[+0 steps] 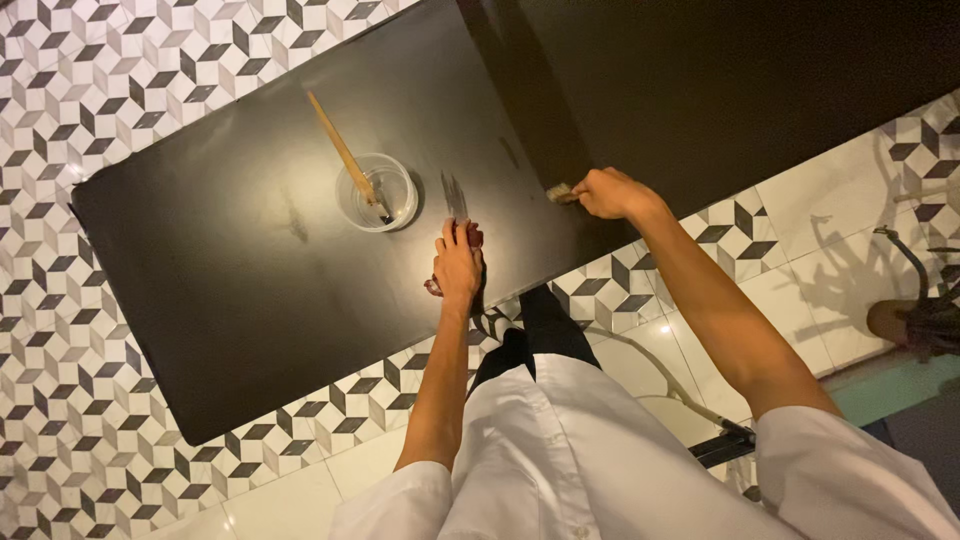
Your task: The person uses a brush to apply a liquid to a dark table surface and then picks up a bunch of dark items and individual small objects by hand from the table.
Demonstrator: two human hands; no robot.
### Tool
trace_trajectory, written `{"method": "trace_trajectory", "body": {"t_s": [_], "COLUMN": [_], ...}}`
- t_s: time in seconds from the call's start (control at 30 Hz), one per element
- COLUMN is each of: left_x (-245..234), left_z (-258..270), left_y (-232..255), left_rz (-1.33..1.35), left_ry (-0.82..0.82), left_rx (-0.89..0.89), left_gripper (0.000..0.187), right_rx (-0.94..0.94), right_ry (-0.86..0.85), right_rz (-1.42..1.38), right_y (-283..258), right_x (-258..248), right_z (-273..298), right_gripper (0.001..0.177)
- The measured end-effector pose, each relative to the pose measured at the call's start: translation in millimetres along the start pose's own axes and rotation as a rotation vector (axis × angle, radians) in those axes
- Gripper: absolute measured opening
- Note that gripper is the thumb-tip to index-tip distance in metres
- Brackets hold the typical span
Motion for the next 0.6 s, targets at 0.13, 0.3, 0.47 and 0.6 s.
{"method": "trace_trajectory", "body": {"t_s": [0.13,0.3,0.47,0.6], "left_x": [-4.2,-7.5,-7.7,-5.9], "left_z": [1.1,1.2,1.4,1.5], "left_y": [1.5,3.8,2.5,2.0], "left_rz": [0.03,0.031,0.049,0.041], "left_ry": [0.017,-0.036,-0.017,-0.042], "left_rx": [0.018,0.007,0.01,0.002], "left_gripper": [0.062,0.063,0.063,0.063], "right_rx": [-0.028,-0.015,0.081,0.042], "right_ry": [0.025,-0.03,-0.083,-0.067], "right_rz": [0.024,0.035,0.016,-0.015], "right_y": [6.3,9.3,8.5,14.2], "right_x": [6.3,9.8,14.7,22.7], "right_z": [11.6,29.3,54.1,69.9], "right_gripper": [0.039,0.04,0.042,0.042]}}
Point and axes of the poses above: each hand's wrist, its own z-axis away from the middle knuckle, its own x-axis out of the palm, y = z × x, the point moved 1 cm from there along -z, towards the middle knuckle, and after that the axes turned 1 degree about -x, right-handed, at the moved point
